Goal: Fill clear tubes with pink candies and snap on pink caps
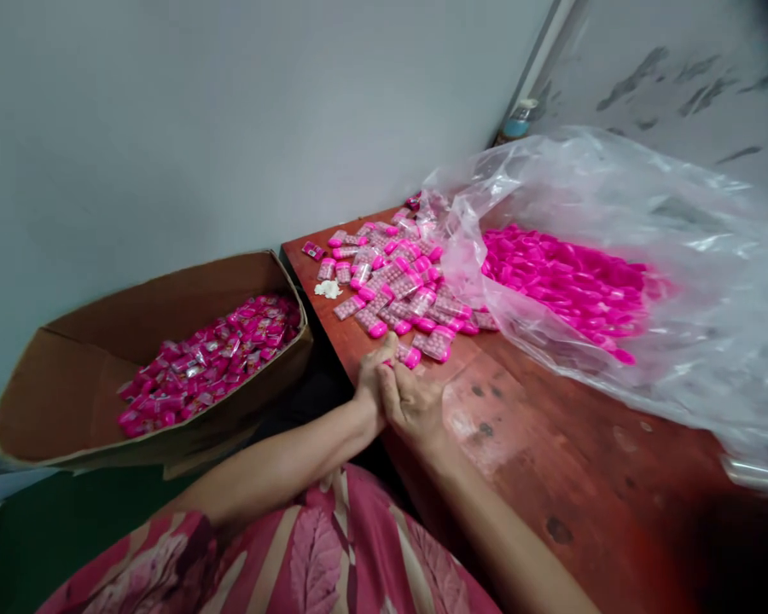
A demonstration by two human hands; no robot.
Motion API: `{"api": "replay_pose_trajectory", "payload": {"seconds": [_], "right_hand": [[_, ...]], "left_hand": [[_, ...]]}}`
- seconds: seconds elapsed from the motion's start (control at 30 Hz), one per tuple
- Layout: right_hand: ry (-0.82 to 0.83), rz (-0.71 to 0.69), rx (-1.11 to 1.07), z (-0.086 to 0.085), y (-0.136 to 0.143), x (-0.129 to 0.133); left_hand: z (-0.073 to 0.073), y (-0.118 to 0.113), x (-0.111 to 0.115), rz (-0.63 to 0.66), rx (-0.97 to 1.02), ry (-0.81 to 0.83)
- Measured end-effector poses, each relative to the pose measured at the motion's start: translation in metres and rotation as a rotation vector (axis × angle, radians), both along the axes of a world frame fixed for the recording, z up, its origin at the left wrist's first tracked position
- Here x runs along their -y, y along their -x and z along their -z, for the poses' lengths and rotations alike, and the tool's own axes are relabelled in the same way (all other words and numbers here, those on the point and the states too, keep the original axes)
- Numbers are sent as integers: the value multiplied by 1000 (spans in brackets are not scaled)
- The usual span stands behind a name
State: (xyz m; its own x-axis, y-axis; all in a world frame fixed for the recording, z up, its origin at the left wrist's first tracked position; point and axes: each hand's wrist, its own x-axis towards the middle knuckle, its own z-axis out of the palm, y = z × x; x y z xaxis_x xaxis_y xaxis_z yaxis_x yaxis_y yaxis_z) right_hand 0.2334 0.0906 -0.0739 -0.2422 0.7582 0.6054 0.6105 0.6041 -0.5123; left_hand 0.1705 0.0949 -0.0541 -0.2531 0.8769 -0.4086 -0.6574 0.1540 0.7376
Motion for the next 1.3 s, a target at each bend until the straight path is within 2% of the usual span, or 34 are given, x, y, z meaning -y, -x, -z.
{"api": "replay_pose_trajectory", "payload": {"seconds": [0.13, 0.23, 0.37, 0.43, 0.53, 0.63, 0.73, 0.8, 1.0, 1.13, 1.3], "right_hand": [[252, 97, -190, 1, -15, -12], [456, 66, -379, -4, -19, -15], [626, 121, -559, -9, -12, -11], [642, 191, -541, -7, -9, -11], [643, 222, -538, -2, -9, -13], [716, 114, -589, 0, -17, -15], [827, -64, -713, 0, -26, -16], [848, -131, -795, -1, -29, -16], [731, -77, -884, -1, -21, -22], [738, 10, -911, 3, -16, -27], [746, 119, -1021, 7, -14, -28]], "left_hand": [[1, -1, -3, 56, 51, 5], [1, 10, -8, 123, 88, 33], [-1, 31, -5, 325, 50, 73], [-1, 38, -1, 412, -10, 34], [2, 44, 4, 433, -117, -45], [7, 48, 1, 400, -158, -59], [10, 54, -6, 382, -167, -60], [12, 56, -11, 386, -171, -62], [15, 56, -17, 456, -213, -106], [19, 57, -19, 547, -178, -136], [21, 62, -21, 582, -137, -132]]}}
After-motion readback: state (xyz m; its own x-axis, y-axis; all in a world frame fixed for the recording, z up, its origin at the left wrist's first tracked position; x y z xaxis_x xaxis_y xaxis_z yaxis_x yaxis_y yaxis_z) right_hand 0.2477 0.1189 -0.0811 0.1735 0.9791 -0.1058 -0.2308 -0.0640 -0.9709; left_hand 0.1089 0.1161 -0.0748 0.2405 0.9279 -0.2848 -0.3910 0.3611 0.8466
